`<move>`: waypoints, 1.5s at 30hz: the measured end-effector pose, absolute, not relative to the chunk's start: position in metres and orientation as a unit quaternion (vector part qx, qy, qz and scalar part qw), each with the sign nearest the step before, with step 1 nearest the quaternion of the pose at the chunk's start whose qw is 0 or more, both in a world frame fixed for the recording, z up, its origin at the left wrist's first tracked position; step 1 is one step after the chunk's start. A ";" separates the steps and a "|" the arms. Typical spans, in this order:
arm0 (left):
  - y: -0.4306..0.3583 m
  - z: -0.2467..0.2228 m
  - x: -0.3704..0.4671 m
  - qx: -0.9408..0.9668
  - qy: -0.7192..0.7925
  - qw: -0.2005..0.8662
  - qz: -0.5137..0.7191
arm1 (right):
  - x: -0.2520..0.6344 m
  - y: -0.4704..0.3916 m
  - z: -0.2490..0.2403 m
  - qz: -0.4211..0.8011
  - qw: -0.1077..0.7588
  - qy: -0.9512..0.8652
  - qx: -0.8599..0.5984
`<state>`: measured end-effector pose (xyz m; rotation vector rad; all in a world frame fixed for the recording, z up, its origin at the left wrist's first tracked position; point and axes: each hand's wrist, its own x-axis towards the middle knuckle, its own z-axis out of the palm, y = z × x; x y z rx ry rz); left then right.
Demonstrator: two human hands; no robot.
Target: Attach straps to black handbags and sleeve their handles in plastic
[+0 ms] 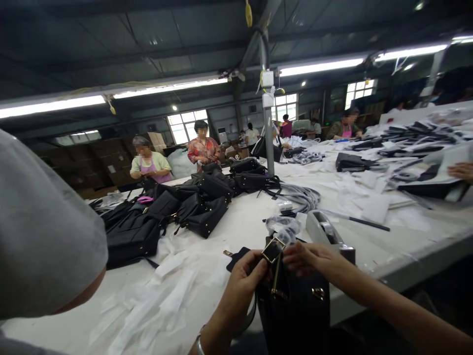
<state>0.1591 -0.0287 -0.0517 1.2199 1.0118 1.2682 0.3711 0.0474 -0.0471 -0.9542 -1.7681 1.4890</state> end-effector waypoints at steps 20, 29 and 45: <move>-0.031 -0.042 0.171 0.574 0.452 0.471 0.493 | 0.345 0.067 -0.021 0.656 0.582 -0.367 -0.310; -0.023 -0.047 0.172 0.562 0.447 0.468 0.515 | 0.344 0.030 -0.016 0.709 0.427 -0.484 -0.283; -0.015 -0.053 0.183 0.598 0.484 0.254 0.587 | 0.326 0.005 -0.034 0.698 0.496 -0.440 -0.271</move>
